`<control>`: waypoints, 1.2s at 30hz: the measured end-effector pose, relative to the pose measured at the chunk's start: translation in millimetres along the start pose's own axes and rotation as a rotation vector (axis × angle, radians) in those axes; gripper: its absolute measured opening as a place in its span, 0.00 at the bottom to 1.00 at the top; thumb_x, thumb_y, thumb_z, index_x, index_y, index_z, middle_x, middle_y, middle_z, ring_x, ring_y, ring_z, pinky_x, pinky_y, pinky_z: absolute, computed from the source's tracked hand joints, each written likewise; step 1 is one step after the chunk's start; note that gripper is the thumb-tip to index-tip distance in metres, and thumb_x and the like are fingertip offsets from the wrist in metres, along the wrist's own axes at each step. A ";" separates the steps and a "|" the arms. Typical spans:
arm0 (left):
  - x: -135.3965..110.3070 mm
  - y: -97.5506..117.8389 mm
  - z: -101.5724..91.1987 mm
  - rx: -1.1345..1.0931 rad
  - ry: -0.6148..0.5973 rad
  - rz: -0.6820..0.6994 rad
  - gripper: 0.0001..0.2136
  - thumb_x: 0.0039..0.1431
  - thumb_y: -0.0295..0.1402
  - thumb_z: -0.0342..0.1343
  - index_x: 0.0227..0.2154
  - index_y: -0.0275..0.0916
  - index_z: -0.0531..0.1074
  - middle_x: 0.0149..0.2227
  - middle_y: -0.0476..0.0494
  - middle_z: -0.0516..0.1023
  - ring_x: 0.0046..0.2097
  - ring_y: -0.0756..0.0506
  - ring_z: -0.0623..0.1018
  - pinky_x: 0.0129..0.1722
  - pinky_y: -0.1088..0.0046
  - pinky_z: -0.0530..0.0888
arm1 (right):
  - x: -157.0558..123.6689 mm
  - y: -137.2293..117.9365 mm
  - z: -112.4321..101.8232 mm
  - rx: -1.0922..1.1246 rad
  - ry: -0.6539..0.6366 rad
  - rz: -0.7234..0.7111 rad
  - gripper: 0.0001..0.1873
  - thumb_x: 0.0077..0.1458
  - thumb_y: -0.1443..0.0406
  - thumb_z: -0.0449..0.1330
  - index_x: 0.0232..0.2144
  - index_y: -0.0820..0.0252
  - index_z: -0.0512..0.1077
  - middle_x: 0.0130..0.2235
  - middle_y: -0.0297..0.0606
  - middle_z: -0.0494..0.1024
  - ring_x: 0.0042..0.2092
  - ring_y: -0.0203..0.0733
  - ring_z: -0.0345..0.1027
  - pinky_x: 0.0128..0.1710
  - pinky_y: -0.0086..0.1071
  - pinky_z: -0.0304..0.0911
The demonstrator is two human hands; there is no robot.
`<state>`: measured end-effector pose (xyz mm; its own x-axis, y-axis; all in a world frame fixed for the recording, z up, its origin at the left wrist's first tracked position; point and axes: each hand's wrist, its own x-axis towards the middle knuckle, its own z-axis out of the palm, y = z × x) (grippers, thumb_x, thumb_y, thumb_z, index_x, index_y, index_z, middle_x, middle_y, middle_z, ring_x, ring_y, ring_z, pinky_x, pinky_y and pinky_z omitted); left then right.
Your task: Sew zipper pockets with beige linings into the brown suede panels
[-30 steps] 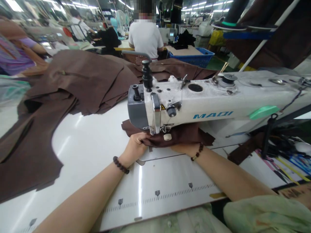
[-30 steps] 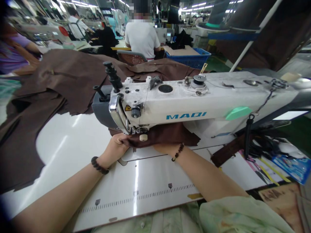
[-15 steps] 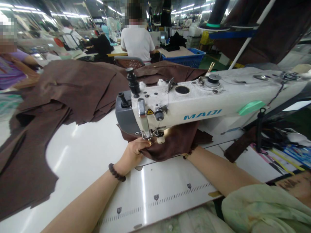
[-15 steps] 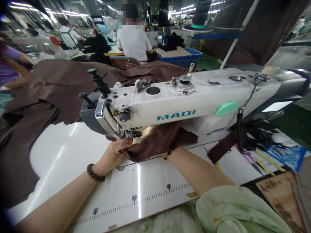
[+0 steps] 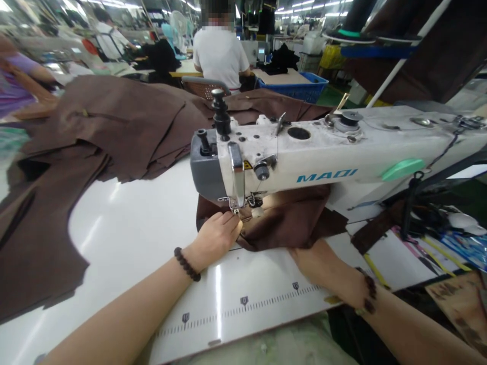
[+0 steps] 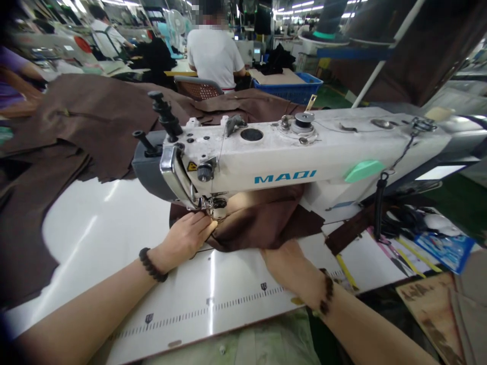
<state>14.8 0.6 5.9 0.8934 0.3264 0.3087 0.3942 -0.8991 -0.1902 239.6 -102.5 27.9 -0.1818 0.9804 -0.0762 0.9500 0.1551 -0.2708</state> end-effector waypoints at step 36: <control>2.1 20.5 -14.0 -0.065 -0.296 -0.412 0.29 0.49 0.51 0.56 0.39 0.23 0.70 0.40 0.32 0.69 0.44 0.37 0.68 0.45 0.63 0.68 | 67.9 -22.9 32.5 -0.066 0.143 -0.279 0.19 0.59 0.63 0.50 0.51 0.64 0.64 0.56 0.54 0.62 0.60 0.52 0.51 0.57 0.56 0.45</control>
<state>21.7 -21.3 15.8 0.6934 0.7175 0.0664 0.7205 -0.6919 -0.0471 197.3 -43.4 -2.3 -0.4047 0.9053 0.1293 0.8837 0.4235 -0.1993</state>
